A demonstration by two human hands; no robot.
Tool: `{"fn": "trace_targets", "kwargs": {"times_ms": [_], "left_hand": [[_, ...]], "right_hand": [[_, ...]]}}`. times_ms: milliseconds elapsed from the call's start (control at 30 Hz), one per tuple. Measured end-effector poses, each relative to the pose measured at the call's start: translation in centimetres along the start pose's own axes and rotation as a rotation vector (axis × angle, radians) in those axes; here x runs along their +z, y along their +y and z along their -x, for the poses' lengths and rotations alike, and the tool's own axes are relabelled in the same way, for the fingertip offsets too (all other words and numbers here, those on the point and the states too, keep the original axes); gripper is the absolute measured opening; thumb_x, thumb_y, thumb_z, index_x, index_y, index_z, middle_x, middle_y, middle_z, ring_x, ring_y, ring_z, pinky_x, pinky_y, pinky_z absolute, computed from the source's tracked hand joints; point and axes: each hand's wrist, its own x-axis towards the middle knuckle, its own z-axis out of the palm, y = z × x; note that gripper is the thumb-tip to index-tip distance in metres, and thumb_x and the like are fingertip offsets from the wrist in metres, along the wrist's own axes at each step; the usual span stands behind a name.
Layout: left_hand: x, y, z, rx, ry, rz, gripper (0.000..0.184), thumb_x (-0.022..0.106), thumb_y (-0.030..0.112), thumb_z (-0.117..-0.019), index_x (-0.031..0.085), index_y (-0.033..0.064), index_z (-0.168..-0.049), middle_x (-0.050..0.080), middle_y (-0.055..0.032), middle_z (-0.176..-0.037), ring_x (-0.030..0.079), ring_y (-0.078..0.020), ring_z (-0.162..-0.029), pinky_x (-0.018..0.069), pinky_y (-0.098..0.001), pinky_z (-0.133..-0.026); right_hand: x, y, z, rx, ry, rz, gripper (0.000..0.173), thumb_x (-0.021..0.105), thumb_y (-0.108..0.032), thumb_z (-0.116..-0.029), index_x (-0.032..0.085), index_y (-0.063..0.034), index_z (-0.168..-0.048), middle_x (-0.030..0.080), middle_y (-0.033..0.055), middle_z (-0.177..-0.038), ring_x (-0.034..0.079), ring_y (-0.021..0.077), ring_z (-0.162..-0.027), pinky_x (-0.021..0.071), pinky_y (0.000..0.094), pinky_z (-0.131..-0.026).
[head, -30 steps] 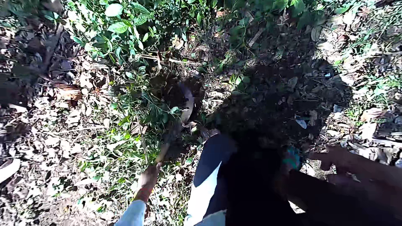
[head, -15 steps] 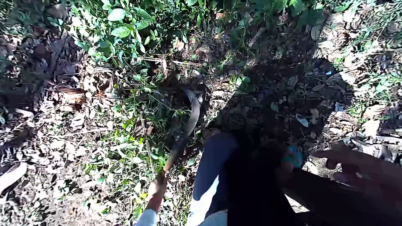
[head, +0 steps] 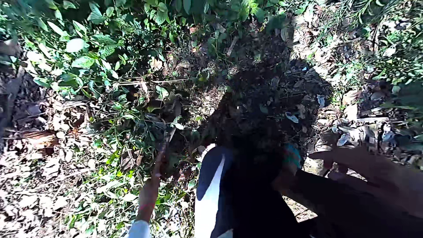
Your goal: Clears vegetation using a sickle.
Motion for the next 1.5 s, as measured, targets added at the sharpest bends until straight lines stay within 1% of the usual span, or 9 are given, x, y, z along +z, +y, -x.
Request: {"fn": "trace_targets", "kwargs": {"times_ms": [300,367,500,567,633,833,1033,1267,1500], "left_hand": [[-5.5,30.4,-3.9,0.578,-0.002,-0.409,0.058,0.053,0.055,-0.1019,0.061,0.0064,-0.133,0.07,-0.0279,-0.113,0.066,-0.051,-0.107,0.0504,-0.0704,-0.087],[-3.7,28.5,-6.7,0.54,-0.014,-0.357,0.056,0.055,0.055,-0.1012,0.065,0.0097,-0.131,0.071,-0.0276,-0.112,0.066,-0.0513,-0.107,0.0494,-0.0722,-0.087],[0.4,9.7,-5.3,0.046,-0.023,-0.042,0.07,0.041,0.062,-0.1036,0.063,0.0032,-0.135,0.065,-0.031,-0.126,0.061,-0.0505,-0.12,0.044,-0.072,-0.101],[1.0,6.0,-2.2,-0.013,0.009,0.013,0.068,0.039,0.057,-0.1064,0.061,-0.0008,-0.135,0.066,-0.0333,-0.121,0.063,-0.0514,-0.116,0.045,-0.0709,-0.099],[0.3,7.6,0.0,0.022,-0.003,-0.045,0.065,0.042,0.056,-0.1059,0.061,0.0014,-0.136,0.067,-0.0322,-0.118,0.064,-0.0514,-0.114,0.0465,-0.0706,-0.097],[-1.3,27.2,-1.4,0.507,-0.2,-0.386,0.065,0.048,0.057,-0.1034,0.053,0.0076,-0.145,0.067,-0.0291,-0.121,0.064,-0.0509,-0.115,0.0461,-0.0715,-0.095],[8.3,12.1,3.3,0.066,-0.169,0.003,0.062,0.041,0.055,-0.1067,0.06,0.0056,-0.139,0.067,-0.0292,-0.123,0.064,-0.0478,-0.117,0.0468,-0.0677,-0.1],[2.3,22.5,-2.2,0.369,-0.218,-0.283,0.069,0.042,0.063,-0.1029,0.053,0.0115,-0.147,0.067,-0.0263,-0.124,0.064,-0.0467,-0.117,0.0467,-0.0692,-0.098],[7.1,7.9,5.8,0.116,-0.207,-0.057,0.064,0.042,0.056,-0.1059,0.063,0.0022,-0.132,0.069,-0.0299,-0.116,0.066,-0.0473,-0.11,0.0487,-0.0677,-0.096]], "right_hand": [[-0.5,-2.3,-3.5,-0.25,-0.002,0.14,0.042,0.053,-0.033,-0.1046,0.061,-0.0095,-0.138,0.069,0.0158,-0.108,0.068,0.0341,-0.096,0.0564,0.0547,-0.086],[-0.9,-1.7,-3.6,-0.243,-0.031,0.128,0.042,0.052,-0.034,-0.1049,0.061,-0.0105,-0.139,0.069,0.015,-0.111,0.068,0.0342,-0.1,0.0551,0.0555,-0.089],[-1.8,0.5,-2.3,-0.159,-0.036,0.078,0.044,0.052,-0.034,-0.1029,0.06,-0.0112,-0.14,0.068,0.0147,-0.111,0.068,0.0337,-0.097,0.0554,0.0572,-0.085],[-1.7,0.8,-1.3,-0.149,-0.021,0.076,0.043,0.055,-0.032,-0.1024,0.062,-0.009,-0.138,0.068,0.0169,-0.109,0.068,0.0361,-0.094,0.0554,0.0583,-0.083],[-1.4,0.4,-0.7,-0.186,-0.016,0.076,0.041,0.055,-0.032,-0.103,0.063,-0.0086,-0.136,0.068,0.0173,-0.106,0.068,0.0361,-0.091,0.0568,0.0563,-0.079],[-1.4,-0.9,-0.7,-0.232,0.019,0.115,0.045,0.046,-0.037,-0.1061,0.061,-0.0087,-0.137,0.067,0.0163,-0.108,0.067,0.0352,-0.095,0.0557,0.0542,-0.082],[-1.3,-0.5,0.8,-0.138,0.01,0.064,0.045,0.049,-0.035,-0.1055,0.061,-0.0063,-0.138,0.068,0.0182,-0.11,0.068,0.0379,-0.097,0.055,0.0588,-0.084],[-0.6,-0.5,0.5,-0.156,0.021,0.088,0.044,0.05,-0.035,-0.1051,0.061,-0.0082,-0.138,0.068,0.0152,-0.109,0.067,0.0343,-0.098,0.055,0.0555,-0.085],[-0.5,0.8,1.3,-0.135,0.076,0.071,0.045,0.048,-0.04,-0.1047,0.063,-0.0103,-0.136,0.069,0.0139,-0.107,0.069,0.032,-0.092,0.0577,0.0539,-0.08]]}}
